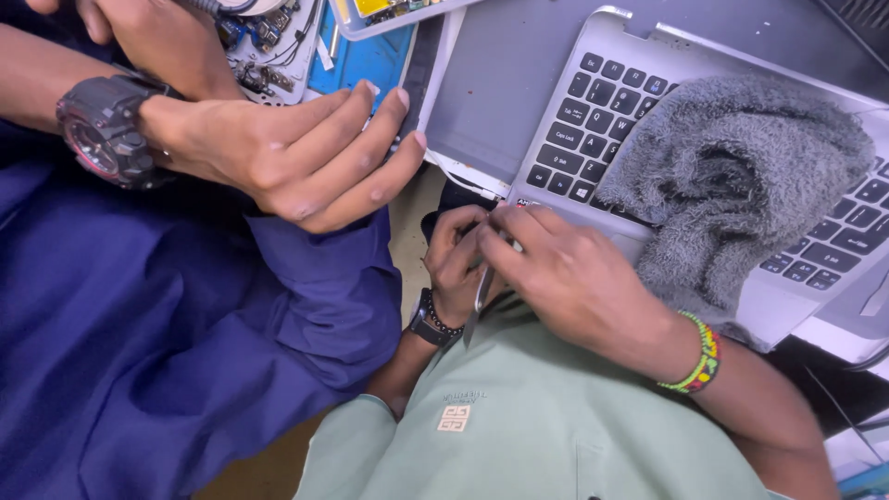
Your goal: Using a pry tool to remove a sticker from a laptop and soldering a circuit board
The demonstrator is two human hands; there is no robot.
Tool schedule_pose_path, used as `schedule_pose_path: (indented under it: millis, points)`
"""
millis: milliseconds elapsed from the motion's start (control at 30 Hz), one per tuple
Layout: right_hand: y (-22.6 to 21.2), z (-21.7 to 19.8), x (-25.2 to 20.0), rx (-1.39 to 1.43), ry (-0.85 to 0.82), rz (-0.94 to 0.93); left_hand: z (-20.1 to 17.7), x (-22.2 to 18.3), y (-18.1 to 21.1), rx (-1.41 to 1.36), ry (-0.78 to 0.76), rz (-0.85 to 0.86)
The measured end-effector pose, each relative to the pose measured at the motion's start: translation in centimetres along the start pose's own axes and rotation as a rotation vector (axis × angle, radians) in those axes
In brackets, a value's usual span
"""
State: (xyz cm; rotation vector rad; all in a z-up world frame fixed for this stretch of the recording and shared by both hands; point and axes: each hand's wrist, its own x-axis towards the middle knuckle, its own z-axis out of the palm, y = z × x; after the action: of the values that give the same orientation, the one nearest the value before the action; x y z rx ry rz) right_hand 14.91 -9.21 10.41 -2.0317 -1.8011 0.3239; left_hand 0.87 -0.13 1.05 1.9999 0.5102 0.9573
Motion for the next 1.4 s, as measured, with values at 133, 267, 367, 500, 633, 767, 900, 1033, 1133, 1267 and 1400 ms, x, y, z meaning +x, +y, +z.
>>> schedule_pose_path:
  millis: [133, 267, 367, 500, 633, 767, 900, 1033, 1133, 1267, 1400]
  points:
    - [2.1, -2.1, 2.9, 0.053, -0.07, -0.072, 0.5, -0.7, 0.2, 0.172, -0.023, -0.021]
    - [5.4, -2.3, 5.3, 0.399, -0.225, -0.187, 1.3, -1.0, -0.1, 0.204, 0.023, 0.017]
    - [7.1, -1.8, 6.3, 0.499, -0.308, -0.197, 1.9, 0.4, 0.9, 0.144, 0.082, 0.004]
    - [7.5, -1.8, 7.0, 0.524, -0.391, -0.154, 2.0, 0.1, 0.9, -0.015, 0.096, -0.151]
    - [8.1, -1.2, 7.3, 0.535, -0.449, -0.106, 2.1, 0.1, 0.8, -0.046, 0.064, -0.218]
    - [8.5, -1.3, 7.0, 0.488, -0.42, -0.185, 2.3, 0.5, 1.1, -0.139, 0.048, -0.255]
    - [8.5, -0.7, 6.5, 0.503, -0.385, -0.226, 1.9, -0.5, 0.7, -0.175, 0.012, -0.301]
    - [8.7, -0.8, 6.4, 0.498, -0.403, -0.238, 1.7, -0.4, 0.9, -0.203, 0.0, -0.341]
    - [8.7, -0.5, 6.6, 0.536, -0.426, -0.228, 1.5, -0.1, 1.1, -0.256, -0.013, -0.415]
    - [8.7, -0.3, 6.4, 0.58, -0.415, -0.192, 1.5, 0.1, 1.3, -0.284, -0.025, -0.44]
    - [8.8, -0.3, 6.3, 0.586, -0.389, -0.204, 1.5, 0.0, 1.4, -0.293, -0.02, -0.437]
